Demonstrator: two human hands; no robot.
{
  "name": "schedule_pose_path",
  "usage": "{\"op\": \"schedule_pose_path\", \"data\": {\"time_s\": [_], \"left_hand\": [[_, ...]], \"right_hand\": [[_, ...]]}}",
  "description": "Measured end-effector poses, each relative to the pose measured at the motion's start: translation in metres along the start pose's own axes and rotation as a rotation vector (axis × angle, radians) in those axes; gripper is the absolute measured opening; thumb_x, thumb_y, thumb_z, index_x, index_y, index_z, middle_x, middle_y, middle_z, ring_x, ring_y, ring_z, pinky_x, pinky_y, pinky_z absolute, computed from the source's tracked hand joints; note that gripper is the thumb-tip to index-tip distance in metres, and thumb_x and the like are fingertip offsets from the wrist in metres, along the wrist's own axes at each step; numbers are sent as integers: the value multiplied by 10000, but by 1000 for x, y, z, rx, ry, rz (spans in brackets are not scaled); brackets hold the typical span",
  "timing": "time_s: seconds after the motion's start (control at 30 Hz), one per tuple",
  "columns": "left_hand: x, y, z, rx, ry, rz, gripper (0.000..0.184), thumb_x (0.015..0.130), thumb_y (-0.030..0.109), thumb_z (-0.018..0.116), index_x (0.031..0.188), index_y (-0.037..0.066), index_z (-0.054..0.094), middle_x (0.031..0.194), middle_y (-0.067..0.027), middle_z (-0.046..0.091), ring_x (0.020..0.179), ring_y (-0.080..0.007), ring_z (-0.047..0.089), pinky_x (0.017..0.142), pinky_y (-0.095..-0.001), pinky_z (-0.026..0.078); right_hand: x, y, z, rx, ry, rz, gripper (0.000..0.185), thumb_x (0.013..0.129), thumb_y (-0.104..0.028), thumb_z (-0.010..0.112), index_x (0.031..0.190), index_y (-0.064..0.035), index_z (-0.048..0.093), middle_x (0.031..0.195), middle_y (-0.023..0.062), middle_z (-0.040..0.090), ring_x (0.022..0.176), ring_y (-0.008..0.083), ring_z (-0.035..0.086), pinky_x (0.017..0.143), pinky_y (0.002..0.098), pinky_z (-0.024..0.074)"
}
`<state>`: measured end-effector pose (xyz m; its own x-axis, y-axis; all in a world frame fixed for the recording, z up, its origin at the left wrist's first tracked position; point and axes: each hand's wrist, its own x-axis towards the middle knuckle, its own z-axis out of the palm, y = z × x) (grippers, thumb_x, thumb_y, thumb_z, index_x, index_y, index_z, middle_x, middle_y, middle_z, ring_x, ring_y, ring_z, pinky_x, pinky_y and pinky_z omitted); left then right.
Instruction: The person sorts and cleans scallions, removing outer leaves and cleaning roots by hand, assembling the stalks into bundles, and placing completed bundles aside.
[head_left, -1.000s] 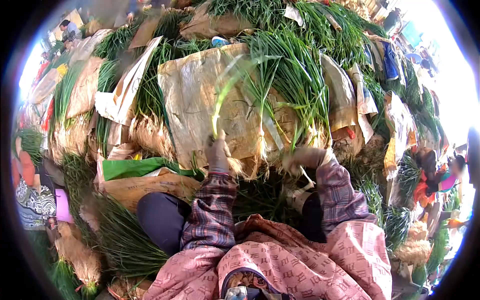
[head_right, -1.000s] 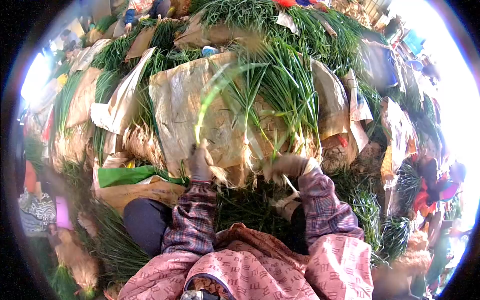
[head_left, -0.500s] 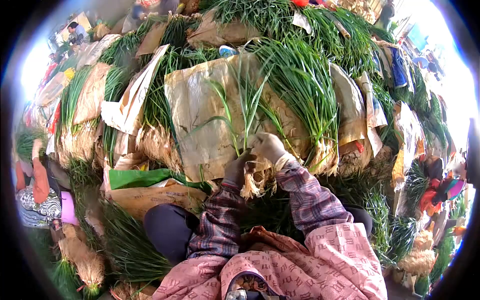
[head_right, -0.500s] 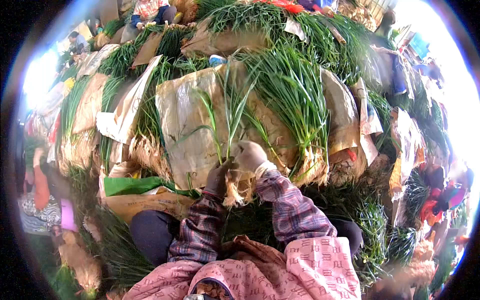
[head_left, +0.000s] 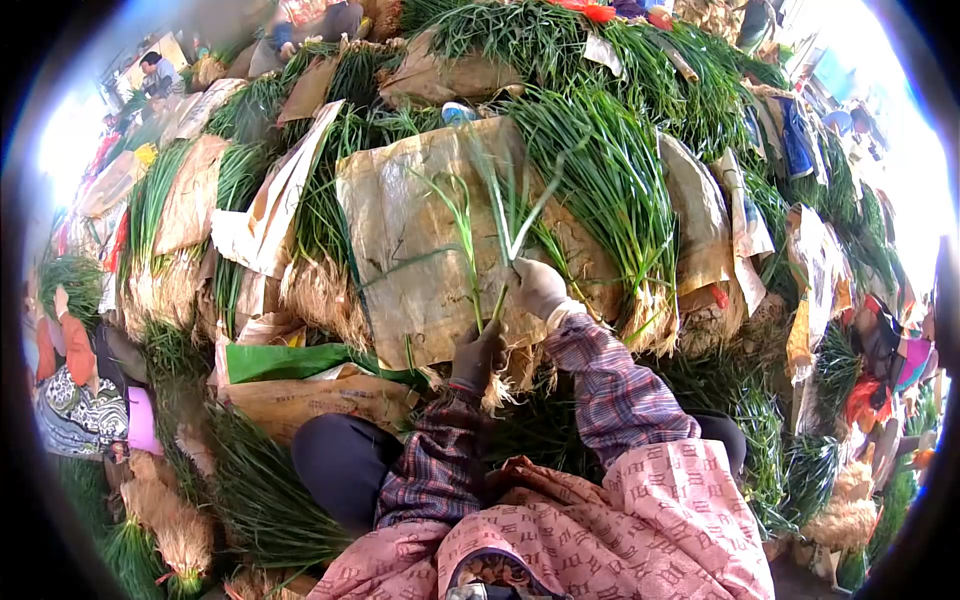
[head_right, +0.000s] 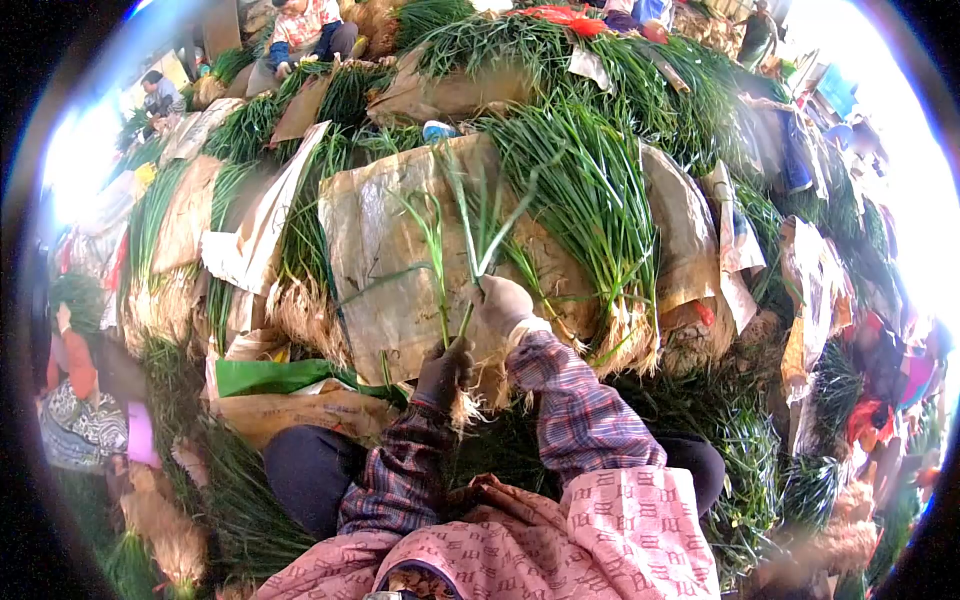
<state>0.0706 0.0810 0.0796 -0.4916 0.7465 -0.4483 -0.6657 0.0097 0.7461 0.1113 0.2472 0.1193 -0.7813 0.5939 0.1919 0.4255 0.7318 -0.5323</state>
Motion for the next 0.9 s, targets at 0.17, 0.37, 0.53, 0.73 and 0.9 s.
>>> {"op": "schedule_pose_path", "data": {"time_s": [0.17, 0.37, 0.53, 0.73, 0.9], "left_hand": [[15, -11, -31, 94, 31, 34, 242, 901, 316, 557, 882, 75, 576, 610, 11, 519, 449, -84, 465, 368, -221, 348], [21, 7, -28, 169, 134, 127, 327, 895, 346, 522, 743, 59, 563, 630, -23, 546, 517, -110, 490, 446, -257, 385], [12, -2, -14, 134, 114, 31, 360, 886, 380, 494, 873, 31, 582, 803, -113, 607, 625, -193, 569, 549, -277, 451], [22, -17, 9, -46, -179, -140, 485, 860, 341, 603, 1204, 17, 495, 1071, -135, 575, 883, -226, 589, 809, -376, 510], [13, -20, 15, 109, -160, -24, 310, 860, 280, 588, 1051, 40, 634, 833, -4, 606, 690, -107, 520, 617, -245, 409]], "right_hand": [[-24, 31, -26, 1473, -561, 183, 268, 899, -315, 485, 790, -87, 573, 627, -17, 513, 483, 100, 454, 413, 232, 359], [-62, 27, -78, -290, -1077, 150, 329, 822, -317, 586, 971, -29, 640, 822, 100, 663, 677, 204, 635, 631, 305, 526], [-35, 27, -66, -602, -356, 554, 382, 866, -315, 559, 1096, -13, 521, 621, 49, 591, 577, 179, 596, 510, 264, 474], [-40, 12, -38, 376, -269, 300, 329, 855, -307, 605, 989, -8, 634, 811, 102, 651, 775, 203, 609, 714, 316, 474], [-44, 40, -10, 455, -208, 229, 374, 835, -338, 612, 950, 15, 654, 884, 169, 664, 823, 262, 633, 764, 328, 471]]}}
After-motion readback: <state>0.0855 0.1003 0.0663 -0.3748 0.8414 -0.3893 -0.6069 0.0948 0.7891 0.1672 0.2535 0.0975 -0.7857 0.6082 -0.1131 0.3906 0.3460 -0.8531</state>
